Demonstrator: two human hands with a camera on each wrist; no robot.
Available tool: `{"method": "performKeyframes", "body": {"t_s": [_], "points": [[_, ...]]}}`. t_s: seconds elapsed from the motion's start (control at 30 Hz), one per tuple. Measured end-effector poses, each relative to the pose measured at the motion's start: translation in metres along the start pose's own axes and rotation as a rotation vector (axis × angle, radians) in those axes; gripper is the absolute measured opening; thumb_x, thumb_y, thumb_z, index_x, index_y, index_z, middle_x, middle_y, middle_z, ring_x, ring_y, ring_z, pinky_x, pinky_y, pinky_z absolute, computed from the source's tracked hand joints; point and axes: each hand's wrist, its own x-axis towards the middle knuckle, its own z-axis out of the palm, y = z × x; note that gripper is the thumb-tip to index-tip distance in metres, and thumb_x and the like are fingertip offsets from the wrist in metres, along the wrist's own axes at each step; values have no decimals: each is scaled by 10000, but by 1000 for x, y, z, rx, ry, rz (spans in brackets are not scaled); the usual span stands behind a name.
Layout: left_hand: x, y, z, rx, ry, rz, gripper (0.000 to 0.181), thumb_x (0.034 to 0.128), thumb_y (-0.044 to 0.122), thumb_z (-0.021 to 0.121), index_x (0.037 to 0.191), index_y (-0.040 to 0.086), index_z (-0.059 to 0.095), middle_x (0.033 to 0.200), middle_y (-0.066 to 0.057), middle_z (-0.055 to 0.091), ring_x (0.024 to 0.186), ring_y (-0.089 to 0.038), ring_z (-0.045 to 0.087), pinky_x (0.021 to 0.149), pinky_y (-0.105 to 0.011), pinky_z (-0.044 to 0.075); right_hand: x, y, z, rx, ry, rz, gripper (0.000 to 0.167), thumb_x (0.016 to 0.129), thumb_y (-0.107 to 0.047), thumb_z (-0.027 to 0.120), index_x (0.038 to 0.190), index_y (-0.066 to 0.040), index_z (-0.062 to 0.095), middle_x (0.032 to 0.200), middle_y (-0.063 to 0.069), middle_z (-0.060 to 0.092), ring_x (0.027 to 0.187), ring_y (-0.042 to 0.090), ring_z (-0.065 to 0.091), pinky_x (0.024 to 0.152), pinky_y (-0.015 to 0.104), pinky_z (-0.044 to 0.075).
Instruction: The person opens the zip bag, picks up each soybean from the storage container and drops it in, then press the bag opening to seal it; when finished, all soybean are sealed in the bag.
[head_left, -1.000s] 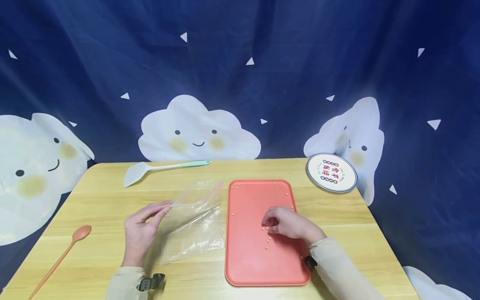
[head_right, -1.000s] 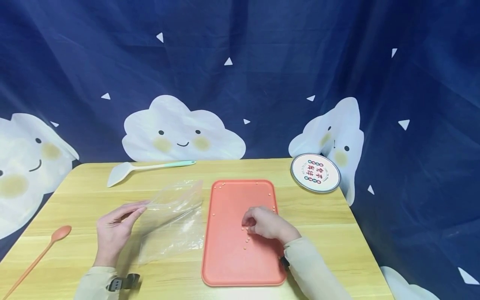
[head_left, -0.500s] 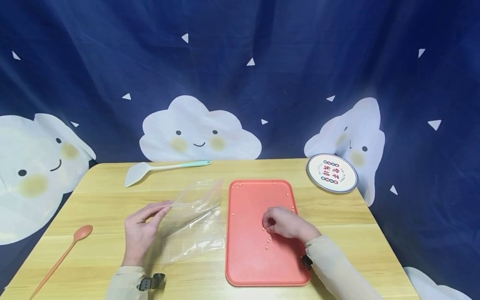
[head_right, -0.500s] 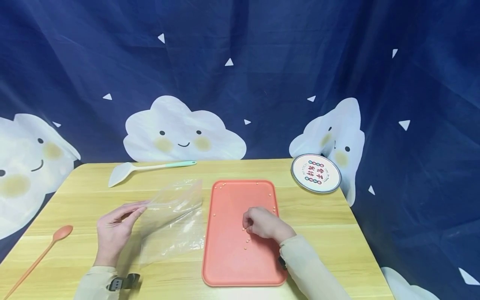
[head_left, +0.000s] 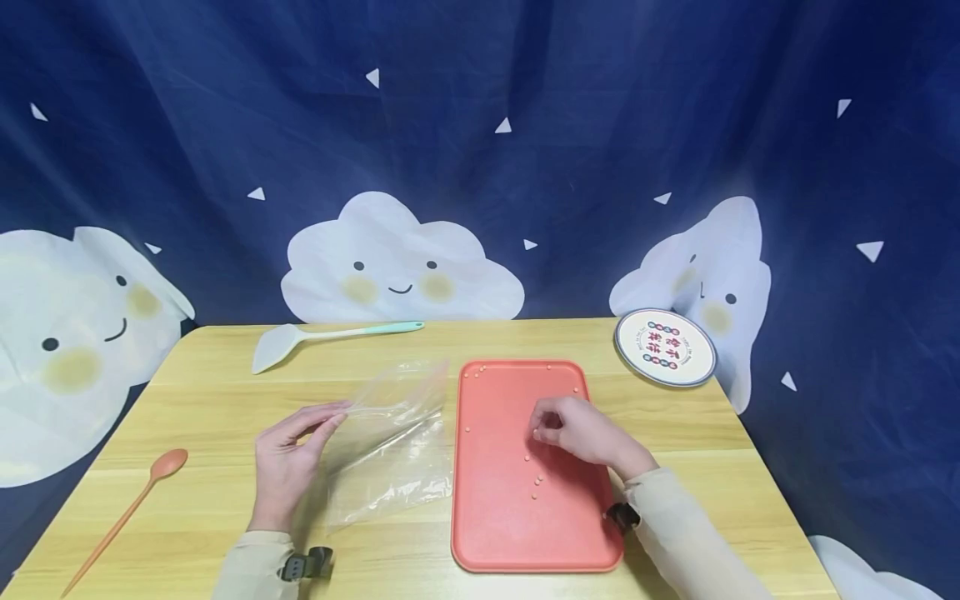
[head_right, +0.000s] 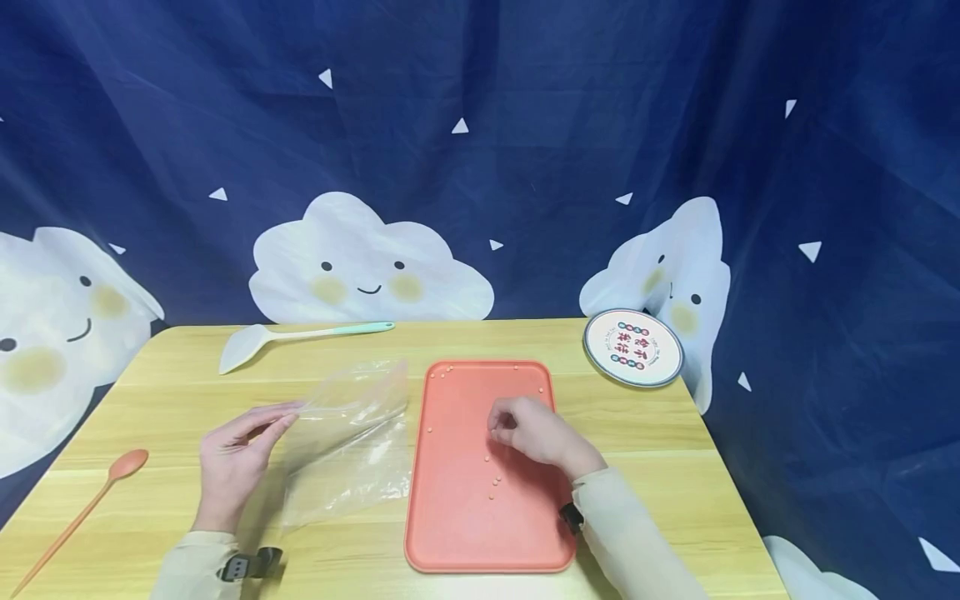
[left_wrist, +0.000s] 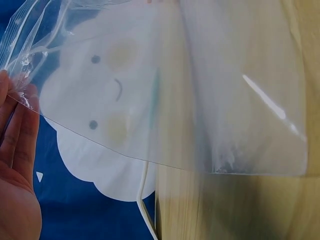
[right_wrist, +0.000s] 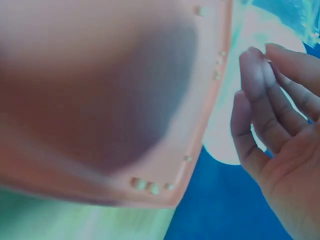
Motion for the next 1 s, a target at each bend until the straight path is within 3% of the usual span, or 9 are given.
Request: {"method": "performKeyframes", "body": {"t_s": [0.2,0.4,0.5,0.8,1.0], "points": [[0,-1,2,-14,-2,-6,209,748,-265,677,879,-109,721,921,-285,689,861,-172,704,745,-191,554,11,-18,-8,139,116,-43,108,879,-47,718,891,-152,696,823,-81,645,801,116,599,741,329,524],[0,-1,5,-25,-7,-3,214,740,-275,676,869,-110,721,915,-293,686,876,-189,702,744,-195,554,34,-48,-10,208,189,-52,85,885,-132,735,928,-204,718,877,-93,666,854,111,616,798,364,531],[0,0,6,-26,-6,-8,210,742,-271,678,868,-109,721,917,-290,687,878,-191,703,748,-199,555,48,-64,-9,251,186,-70,77,893,-151,733,937,-213,721,890,-90,673,861,109,623,804,348,535],[0,-1,7,-36,-10,-7,212,738,-275,679,865,-110,720,918,-290,687,888,-194,704,756,-208,559,89,-96,1,351,141,-154,77,883,-70,729,958,-82,720,889,-40,673,843,136,620,798,363,539],[0,-1,8,-31,-19,-6,214,738,-272,681,867,-106,721,920,-285,689,892,-189,702,755,-200,556,111,-106,13,359,93,-166,86,879,-54,726,965,-47,724,873,-35,675,812,132,615,753,268,533]]}}
